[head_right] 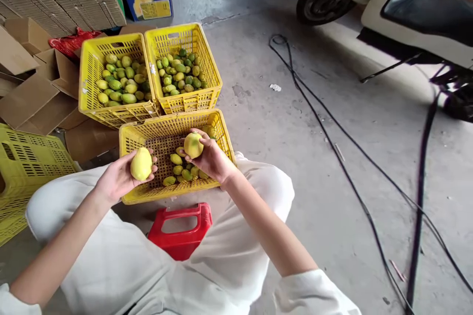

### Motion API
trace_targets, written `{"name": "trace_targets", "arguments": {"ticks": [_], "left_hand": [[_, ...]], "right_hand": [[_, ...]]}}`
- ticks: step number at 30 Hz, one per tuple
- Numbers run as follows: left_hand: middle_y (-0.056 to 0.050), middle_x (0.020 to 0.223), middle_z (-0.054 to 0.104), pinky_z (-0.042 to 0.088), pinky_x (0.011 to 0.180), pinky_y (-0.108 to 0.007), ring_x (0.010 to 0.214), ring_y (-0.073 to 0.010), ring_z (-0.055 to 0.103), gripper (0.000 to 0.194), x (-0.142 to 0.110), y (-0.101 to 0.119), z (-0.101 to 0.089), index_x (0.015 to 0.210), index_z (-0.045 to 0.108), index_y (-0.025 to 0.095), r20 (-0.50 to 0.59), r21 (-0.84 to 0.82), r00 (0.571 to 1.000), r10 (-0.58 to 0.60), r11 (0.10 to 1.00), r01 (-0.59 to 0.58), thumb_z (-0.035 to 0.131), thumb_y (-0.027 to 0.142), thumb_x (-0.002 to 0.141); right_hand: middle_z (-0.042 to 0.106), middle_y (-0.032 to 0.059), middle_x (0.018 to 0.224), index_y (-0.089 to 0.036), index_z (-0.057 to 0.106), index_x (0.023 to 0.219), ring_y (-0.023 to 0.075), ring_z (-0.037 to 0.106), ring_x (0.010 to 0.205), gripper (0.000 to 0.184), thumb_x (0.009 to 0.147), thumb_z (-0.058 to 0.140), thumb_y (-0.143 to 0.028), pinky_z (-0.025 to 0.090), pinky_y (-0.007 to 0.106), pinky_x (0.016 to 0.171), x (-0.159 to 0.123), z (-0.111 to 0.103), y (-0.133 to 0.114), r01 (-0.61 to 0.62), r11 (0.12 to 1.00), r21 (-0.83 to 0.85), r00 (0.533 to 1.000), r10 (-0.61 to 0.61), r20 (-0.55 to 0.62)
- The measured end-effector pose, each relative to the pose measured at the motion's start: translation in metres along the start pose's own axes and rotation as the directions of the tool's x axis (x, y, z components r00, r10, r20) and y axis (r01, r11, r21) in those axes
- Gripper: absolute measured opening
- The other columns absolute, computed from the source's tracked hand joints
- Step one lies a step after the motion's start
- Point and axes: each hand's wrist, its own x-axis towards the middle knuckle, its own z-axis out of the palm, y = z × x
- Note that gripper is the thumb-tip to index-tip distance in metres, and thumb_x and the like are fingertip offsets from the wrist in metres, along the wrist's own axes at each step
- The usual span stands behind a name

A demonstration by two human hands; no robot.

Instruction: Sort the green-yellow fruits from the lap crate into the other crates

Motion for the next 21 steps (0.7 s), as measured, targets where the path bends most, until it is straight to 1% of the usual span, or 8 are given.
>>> {"name": "trace_targets", "arguments": {"ticks": [2, 4, 8, 11, 13, 17, 19, 21], "left_hand": [[-0.005, 0.082, 0.069, 0.052, 0.053, -0.025, 0.059, -0.0136, 0.062, 0.023, 0.0, -0.001, -0.001, 0.102, 0.066, 0.019, 0.115, -0.038, 0.991, 0.069, 0.997, -0.065, 0.065, 0.037, 0.088], [-0.001, 0.074, 0.065, 0.045, 0.047, -0.02, 0.05, -0.0093, 0.055, 0.029, 0.003, -0.002, -0.002, 0.1, 0.065, 0.02, 0.241, -0.068, 0.957, 0.163, 0.986, -0.151, 0.077, 0.037, 0.08], [-0.004, 0.087, 0.071, 0.056, 0.054, -0.028, 0.066, -0.0179, 0.068, 0.051, 0.007, -0.002, -0.006, 0.119, 0.063, 0.023, 0.384, -0.108, 0.895, 0.226, 0.974, -0.199, 0.08, 0.038, 0.073], [-0.008, 0.103, 0.074, 0.064, 0.072, -0.039, 0.087, -0.0253, 0.075, 0.06, 0.01, -0.002, -0.004, 0.132, 0.059, 0.022, 0.413, -0.112, 0.889, 0.198, 0.98, -0.166, 0.075, 0.029, 0.075], [-0.007, 0.106, 0.074, 0.064, 0.075, -0.038, 0.088, -0.0241, 0.075, 0.062, 0.014, -0.004, 0.0, 0.136, 0.058, 0.023, 0.419, -0.087, 0.884, 0.206, 0.979, -0.187, 0.075, 0.024, 0.076], [-0.004, 0.099, 0.072, 0.058, 0.056, -0.025, 0.071, -0.0171, 0.072, 0.057, 0.026, -0.008, 0.008, 0.127, 0.061, 0.025, 0.456, -0.055, 0.843, 0.287, 0.954, -0.295, 0.086, 0.029, 0.076], [-0.001, 0.092, 0.07, 0.048, 0.046, -0.019, 0.061, -0.0135, 0.067, 0.052, 0.032, -0.009, 0.011, 0.117, 0.062, 0.025, 0.456, -0.071, 0.829, 0.323, 0.942, -0.328, 0.089, 0.03, 0.072], [0.0, 0.085, 0.068, 0.045, 0.043, -0.018, 0.057, -0.0125, 0.065, 0.044, 0.035, -0.008, 0.014, 0.109, 0.062, 0.024, 0.403, -0.114, 0.852, 0.336, 0.941, -0.317, 0.087, 0.03, 0.073]], "right_hand": [[0.071, 0.0015, 0.107, -0.026, 0.059, 0.124, 0.0181, 0.074, 0.092, 0.055, 0.076, 0.085, -0.032, 0.064, 0.033, 0.083, -0.007, 0.0, 0.0, -0.033, 0.999, -0.021, 0.998, 0.034, 0.058], [0.07, -0.0002, 0.103, -0.026, 0.062, 0.124, 0.0169, 0.073, 0.09, 0.061, 0.071, 0.091, -0.027, 0.066, 0.032, 0.081, -0.008, -0.002, 0.003, -0.053, 0.996, -0.066, 0.993, 0.059, 0.1], [0.065, -0.0017, 0.093, -0.022, 0.069, 0.105, 0.0139, 0.07, 0.079, 0.047, 0.065, 0.094, -0.022, 0.061, 0.021, 0.059, 0.003, -0.005, 0.019, -0.048, 0.99, -0.13, 0.99, 0.064, 0.123], [0.067, -0.001, 0.095, -0.021, 0.068, 0.094, 0.0122, 0.068, 0.073, 0.036, 0.068, 0.092, -0.023, 0.058, 0.021, 0.054, 0.014, -0.005, 0.029, -0.013, 0.983, -0.181, 0.994, 0.033, 0.109], [0.069, -0.0015, 0.096, -0.023, 0.069, 0.097, 0.0124, 0.069, 0.074, 0.034, 0.07, 0.089, -0.025, 0.061, 0.023, 0.06, 0.019, -0.005, 0.031, 0.005, 0.987, -0.161, 0.997, 0.007, 0.073], [0.074, -0.0005, 0.108, -0.026, 0.071, 0.113, 0.0167, 0.072, 0.096, 0.046, 0.069, 0.084, -0.021, 0.063, 0.027, 0.083, 0.021, -0.005, 0.027, -0.027, 0.996, -0.084, 0.997, 0.033, 0.07], [0.074, -0.0008, 0.11, -0.027, 0.071, 0.119, 0.0157, 0.071, 0.099, 0.054, 0.067, 0.086, -0.02, 0.062, 0.024, 0.085, 0.02, -0.005, 0.025, -0.045, 0.994, -0.103, 0.996, 0.052, 0.072], [0.073, -0.0017, 0.102, -0.025, 0.072, 0.116, 0.0135, 0.071, 0.091, 0.053, 0.067, 0.091, -0.026, 0.061, 0.021, 0.079, 0.019, -0.004, 0.024, -0.059, 0.99, -0.124, 0.995, 0.068, 0.069]]}}
